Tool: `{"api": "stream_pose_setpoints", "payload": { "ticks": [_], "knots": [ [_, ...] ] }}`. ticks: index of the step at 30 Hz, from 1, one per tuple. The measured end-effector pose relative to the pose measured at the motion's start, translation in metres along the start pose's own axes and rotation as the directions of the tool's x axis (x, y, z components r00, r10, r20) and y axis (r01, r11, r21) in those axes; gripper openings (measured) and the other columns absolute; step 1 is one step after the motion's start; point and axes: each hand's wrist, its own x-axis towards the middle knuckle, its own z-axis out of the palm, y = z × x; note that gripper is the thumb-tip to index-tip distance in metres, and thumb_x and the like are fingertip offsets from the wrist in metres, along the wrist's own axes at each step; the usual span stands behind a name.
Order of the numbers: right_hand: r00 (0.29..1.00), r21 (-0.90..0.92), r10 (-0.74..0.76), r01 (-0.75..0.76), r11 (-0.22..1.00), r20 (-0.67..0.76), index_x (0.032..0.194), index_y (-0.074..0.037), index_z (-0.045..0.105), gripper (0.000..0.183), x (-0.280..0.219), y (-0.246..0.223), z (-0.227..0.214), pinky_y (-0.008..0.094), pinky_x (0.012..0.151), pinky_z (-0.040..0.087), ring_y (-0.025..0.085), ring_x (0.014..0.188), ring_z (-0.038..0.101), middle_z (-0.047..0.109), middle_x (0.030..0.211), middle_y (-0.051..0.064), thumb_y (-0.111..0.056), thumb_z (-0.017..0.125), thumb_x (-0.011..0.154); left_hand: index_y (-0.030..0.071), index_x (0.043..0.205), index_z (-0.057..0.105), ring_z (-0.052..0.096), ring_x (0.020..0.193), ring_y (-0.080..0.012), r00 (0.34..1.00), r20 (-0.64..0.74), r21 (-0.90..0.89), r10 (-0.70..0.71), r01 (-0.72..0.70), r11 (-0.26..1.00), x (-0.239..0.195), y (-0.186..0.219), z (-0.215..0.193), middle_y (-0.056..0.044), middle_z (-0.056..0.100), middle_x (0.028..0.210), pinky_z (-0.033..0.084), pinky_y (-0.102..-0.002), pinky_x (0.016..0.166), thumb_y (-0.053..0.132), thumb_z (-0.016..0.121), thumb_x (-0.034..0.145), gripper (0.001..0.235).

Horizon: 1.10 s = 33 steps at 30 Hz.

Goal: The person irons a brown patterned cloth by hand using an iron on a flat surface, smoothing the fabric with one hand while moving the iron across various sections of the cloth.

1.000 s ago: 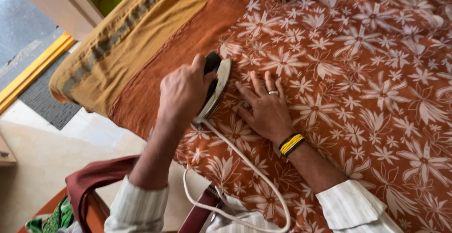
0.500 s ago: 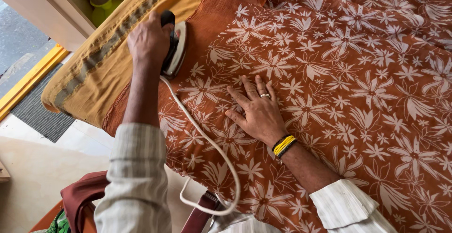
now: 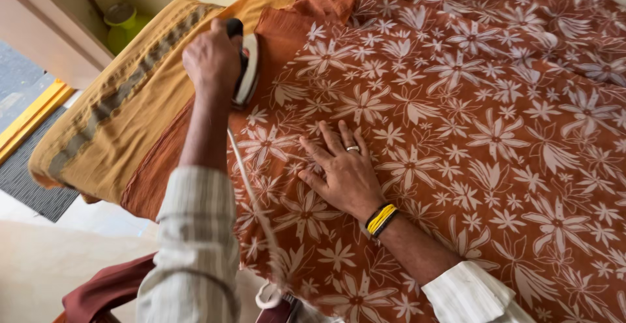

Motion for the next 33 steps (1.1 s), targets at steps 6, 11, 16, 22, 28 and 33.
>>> {"api": "stream_pose_setpoints", "payload": {
  "ticks": [6,11,16,22,28,33],
  "knots": [
    [1.0,-0.001,0.013,-0.013,1.0,0.017,0.158,-0.03,0.039,0.074,0.002,-0.002,-0.004,0.063,0.12,0.014,0.047,0.151,0.02,0.028,0.164,0.019,-0.072,0.039,0.097,0.01,0.124,0.06,0.069,0.087,-0.0279,1.0,-0.023,0.011,0.008,-0.008,1.0,0.004,0.0,-0.002,-0.016,0.073,0.096,0.054,-0.047,0.076,0.044,0.064,0.099,0.042],
    [0.997,0.022,0.055,-0.056,0.998,0.055,0.155,-0.028,0.042,0.073,0.001,-0.006,-0.009,0.063,0.119,0.013,0.048,0.15,0.018,0.025,0.165,0.02,-0.069,0.046,0.094,0.005,0.118,0.061,0.07,0.085,-0.0352,0.983,0.024,-0.015,0.181,-0.181,0.983,-0.089,-0.002,-0.029,-0.021,0.073,0.094,0.054,-0.051,0.075,0.04,0.062,0.106,0.037],
    [0.987,0.029,0.141,-0.14,0.99,-0.07,0.156,-0.024,0.044,0.073,-0.002,-0.009,-0.01,0.065,0.12,0.012,0.051,0.15,0.017,0.027,0.163,0.022,-0.068,0.047,0.098,0.005,0.118,0.06,0.073,0.082,-0.0342,0.978,0.113,-0.04,0.177,-0.173,0.984,-0.126,0.012,-0.039,-0.019,0.074,0.092,0.054,-0.051,0.075,0.039,0.06,0.103,0.037],
    [0.982,0.001,0.187,-0.187,0.982,0.015,0.154,-0.026,0.043,0.074,0.005,-0.009,-0.012,0.064,0.12,0.01,0.049,0.151,0.015,0.026,0.162,0.022,-0.069,0.047,0.094,0.008,0.12,0.061,0.071,0.09,-0.0376,0.986,-0.01,-0.017,0.166,-0.166,0.986,-0.046,0.025,-0.016,-0.02,0.074,0.096,0.053,-0.052,0.078,0.041,0.064,0.1,0.039],
    [0.986,0.017,0.165,-0.164,0.986,-0.006,0.155,-0.024,0.042,0.07,0.004,-0.005,-0.007,0.065,0.119,0.01,0.049,0.148,0.019,0.026,0.162,0.023,-0.065,0.047,0.097,0.009,0.122,0.06,0.071,0.09,-0.0363,0.993,-0.01,-0.048,0.117,-0.118,0.992,-0.047,0.028,-0.013,-0.02,0.073,0.096,0.053,-0.051,0.078,0.041,0.062,0.099,0.04],
    [0.972,0.039,0.196,-0.192,0.981,-0.133,0.153,-0.02,0.047,0.056,-0.002,-0.002,0.0,0.061,0.122,0.013,0.047,0.152,0.021,0.031,0.165,0.02,-0.047,0.048,0.104,0.005,0.12,0.057,0.07,0.07,-0.0351,0.954,0.09,-0.036,0.286,-0.284,0.958,-0.144,0.02,-0.035,-0.019,0.072,0.083,0.054,-0.051,0.063,0.037,0.058,0.104,0.036]
  ]
}}
